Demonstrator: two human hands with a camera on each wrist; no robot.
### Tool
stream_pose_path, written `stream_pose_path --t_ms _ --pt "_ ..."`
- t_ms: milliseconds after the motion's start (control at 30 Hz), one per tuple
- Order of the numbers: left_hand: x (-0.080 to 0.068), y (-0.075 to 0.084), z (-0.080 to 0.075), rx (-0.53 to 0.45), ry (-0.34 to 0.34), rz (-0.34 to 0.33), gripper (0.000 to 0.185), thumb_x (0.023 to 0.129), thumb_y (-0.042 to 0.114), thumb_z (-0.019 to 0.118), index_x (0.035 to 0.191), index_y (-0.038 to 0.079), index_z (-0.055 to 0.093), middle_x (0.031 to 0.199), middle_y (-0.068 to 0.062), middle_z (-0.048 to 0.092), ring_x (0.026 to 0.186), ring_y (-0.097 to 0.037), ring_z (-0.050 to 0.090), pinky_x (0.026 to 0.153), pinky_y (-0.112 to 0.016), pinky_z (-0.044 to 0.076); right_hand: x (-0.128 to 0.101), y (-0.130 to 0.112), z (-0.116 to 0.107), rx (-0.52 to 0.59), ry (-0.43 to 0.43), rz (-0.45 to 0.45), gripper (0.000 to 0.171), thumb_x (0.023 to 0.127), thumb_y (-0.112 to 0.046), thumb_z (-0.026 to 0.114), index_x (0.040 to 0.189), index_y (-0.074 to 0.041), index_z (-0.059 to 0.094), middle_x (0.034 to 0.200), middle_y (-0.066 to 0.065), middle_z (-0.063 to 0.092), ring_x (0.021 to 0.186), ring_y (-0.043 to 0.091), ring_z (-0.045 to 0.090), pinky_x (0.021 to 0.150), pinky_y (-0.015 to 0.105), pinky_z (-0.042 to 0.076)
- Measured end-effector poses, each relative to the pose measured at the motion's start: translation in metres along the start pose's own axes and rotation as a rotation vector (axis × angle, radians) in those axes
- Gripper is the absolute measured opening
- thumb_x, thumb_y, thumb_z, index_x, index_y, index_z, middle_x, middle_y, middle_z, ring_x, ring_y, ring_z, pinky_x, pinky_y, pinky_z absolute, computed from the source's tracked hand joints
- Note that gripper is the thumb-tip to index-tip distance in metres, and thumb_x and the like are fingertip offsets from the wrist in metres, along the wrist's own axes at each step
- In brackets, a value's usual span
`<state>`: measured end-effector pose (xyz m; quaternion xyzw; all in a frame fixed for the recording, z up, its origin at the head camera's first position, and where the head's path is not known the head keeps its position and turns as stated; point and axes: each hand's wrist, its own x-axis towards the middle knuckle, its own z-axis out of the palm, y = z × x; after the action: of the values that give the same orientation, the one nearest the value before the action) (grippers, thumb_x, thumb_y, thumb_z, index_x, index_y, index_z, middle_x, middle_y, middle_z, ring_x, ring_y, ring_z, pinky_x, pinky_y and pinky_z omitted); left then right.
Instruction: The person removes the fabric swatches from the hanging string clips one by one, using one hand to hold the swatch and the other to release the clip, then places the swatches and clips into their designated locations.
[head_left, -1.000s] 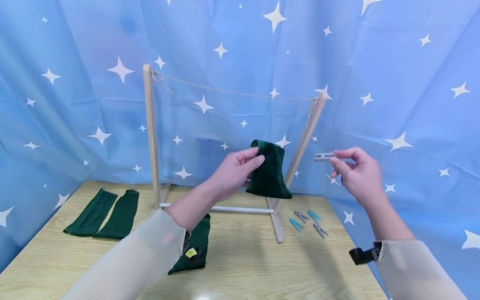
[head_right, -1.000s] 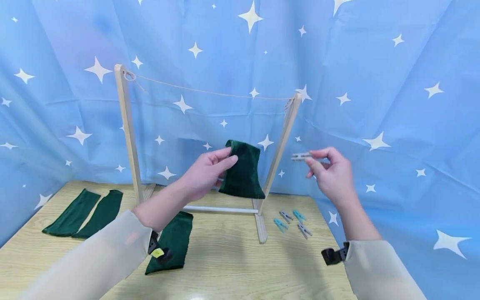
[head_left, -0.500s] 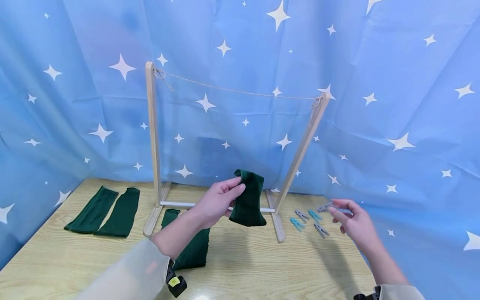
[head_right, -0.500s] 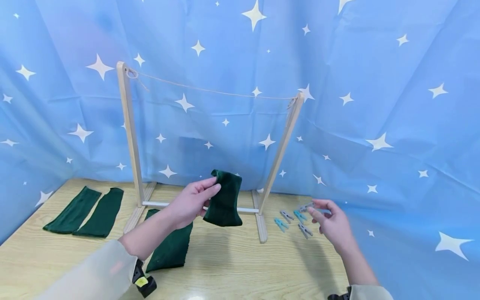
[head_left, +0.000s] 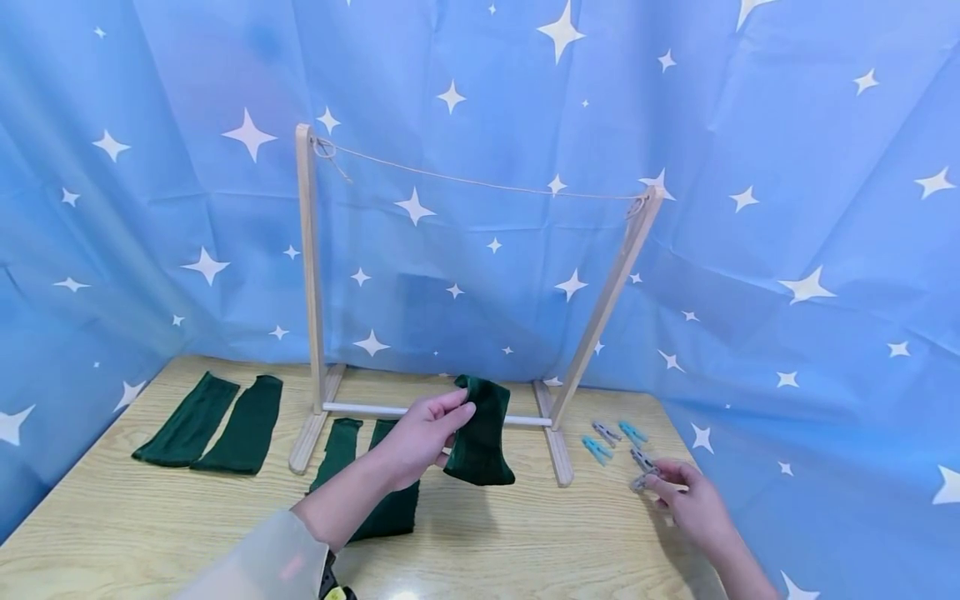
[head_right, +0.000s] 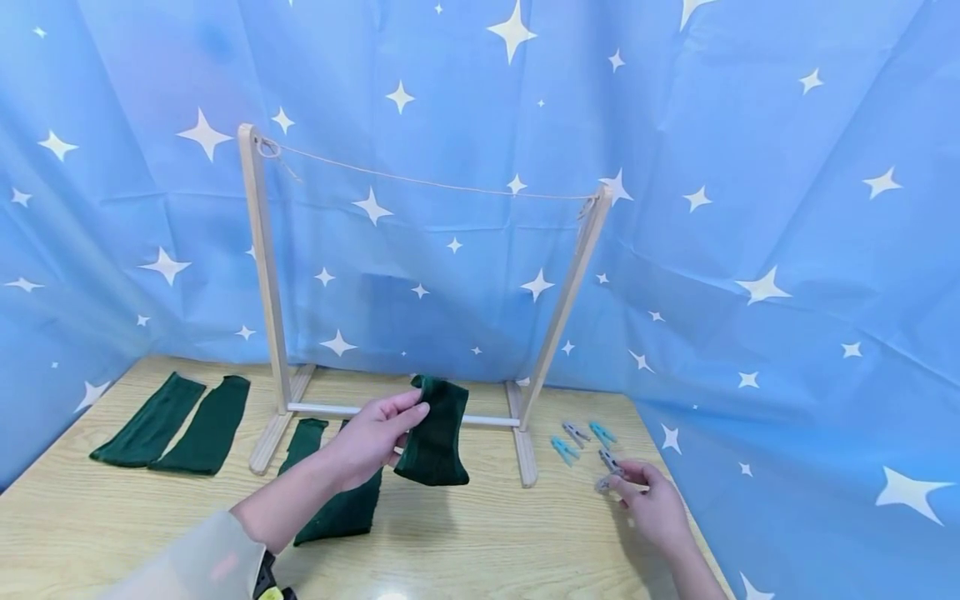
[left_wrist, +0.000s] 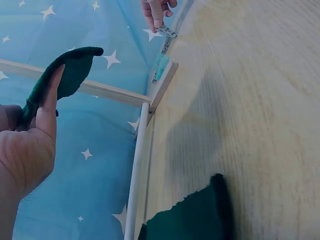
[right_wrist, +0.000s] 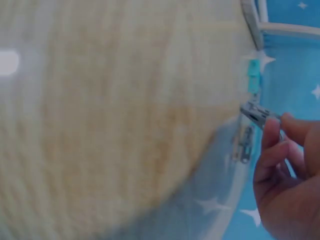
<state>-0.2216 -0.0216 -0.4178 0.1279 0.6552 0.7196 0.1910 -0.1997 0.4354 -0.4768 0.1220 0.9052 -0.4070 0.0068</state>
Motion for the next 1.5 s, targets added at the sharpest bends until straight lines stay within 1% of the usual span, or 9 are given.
stream_pose_path --t_ms 367,733,800,867,967,1100,1200,1300,1500 --pt "-0.001 -0.009 0.001 0.000 0.004 -0.011 0.069 0.116 0.037 0.058 0.175 0.013 0.030 0.157 -0.012 0.049 0.083 -0.022 0.043 0.067 -0.031 0.040 -0.001 0.012 0.017 -0.168 0.041 -0.004 0.056 0.103 -0.031 0.076 0.138 0.011 0.063 0.112 0.014 0.072 0.087 0.016 0.063 0.069 0.028 0.052" --pt "0.002 -0.030 0.006 -0.033 -0.030 -0.048 0.070 0.118 0.034 0.053 0.177 0.013 0.021 0.168 -0.017 0.042 0.066 -0.016 0.033 0.058 -0.026 0.030 0.003 0.014 0.026 -0.193 -0.020 0.030 0.054 0.110 -0.037 0.068 0.142 0.004 0.055 0.105 0.006 0.058 0.084 0.019 0.053 0.070 0.033 0.043" --pt "0.005 -0.035 0.007 -0.049 -0.031 -0.075 0.069 0.118 0.031 0.052 0.177 0.016 0.021 0.148 -0.020 0.054 0.061 -0.014 0.031 0.056 -0.026 0.029 0.003 0.013 0.025 -0.186 -0.023 0.032 0.055 0.110 -0.038 0.069 0.142 0.004 0.055 0.105 0.007 0.058 0.084 0.019 0.053 0.069 0.033 0.043" --pt "0.007 -0.041 0.009 -0.065 -0.026 -0.093 0.067 0.119 0.028 0.051 0.177 0.017 0.021 0.149 -0.012 0.056 0.057 -0.014 0.030 0.055 -0.026 0.028 0.003 0.013 0.024 -0.189 -0.029 0.032 0.055 0.110 -0.039 0.068 0.142 0.003 0.055 0.105 0.008 0.058 0.086 0.021 0.054 0.071 0.034 0.042" --pt "0.011 -0.050 0.012 -0.082 -0.022 -0.140 0.065 0.119 0.025 0.049 0.178 0.021 0.021 0.105 -0.004 0.054 0.054 -0.013 0.029 0.056 -0.027 0.029 0.004 0.013 0.024 -0.205 -0.028 0.032 0.054 0.110 -0.039 0.068 0.143 0.003 0.055 0.106 0.008 0.058 0.092 0.022 0.053 0.075 0.035 0.041" --pt "0.017 -0.059 0.017 -0.088 -0.016 -0.172 0.064 0.119 0.021 0.046 0.178 0.020 0.019 0.136 -0.016 0.061 0.053 -0.012 0.030 0.058 -0.027 0.033 0.004 0.012 0.023 -0.214 -0.025 0.039 0.055 0.110 -0.039 0.067 0.144 0.002 0.055 0.108 0.008 0.059 0.094 0.023 0.054 0.077 0.035 0.041" --pt "0.023 -0.065 0.022 -0.096 0.001 -0.175 0.064 0.120 0.018 0.045 0.178 0.018 0.019 0.175 -0.025 0.033 0.052 -0.011 0.030 0.057 -0.027 0.035 0.003 0.012 0.022 -0.207 -0.028 0.041 0.057 0.110 -0.040 0.067 0.145 0.004 0.054 0.108 0.010 0.059 0.095 0.024 0.055 0.075 0.036 0.042" --pt "0.026 -0.073 0.027 -0.081 0.044 -0.181 0.063 0.119 0.013 0.041 0.177 0.011 0.017 0.180 -0.028 0.021 0.054 -0.010 0.035 0.057 -0.025 0.039 0.002 0.011 0.022 -0.198 -0.031 0.046 0.058 0.110 -0.040 0.068 0.145 0.004 0.054 0.109 0.011 0.058 0.095 0.024 0.055 0.075 0.036 0.043" --pt "0.019 -0.076 0.034 0.012 0.171 -0.210 0.069 0.113 0.003 0.041 0.175 0.001 0.012 0.170 -0.035 0.033 0.057 -0.009 0.047 0.056 -0.024 0.047 0.003 0.013 0.023 -0.209 -0.028 0.047 0.058 0.110 -0.041 0.067 0.145 0.003 0.054 0.112 0.011 0.059 0.099 0.026 0.055 0.077 0.036 0.042"
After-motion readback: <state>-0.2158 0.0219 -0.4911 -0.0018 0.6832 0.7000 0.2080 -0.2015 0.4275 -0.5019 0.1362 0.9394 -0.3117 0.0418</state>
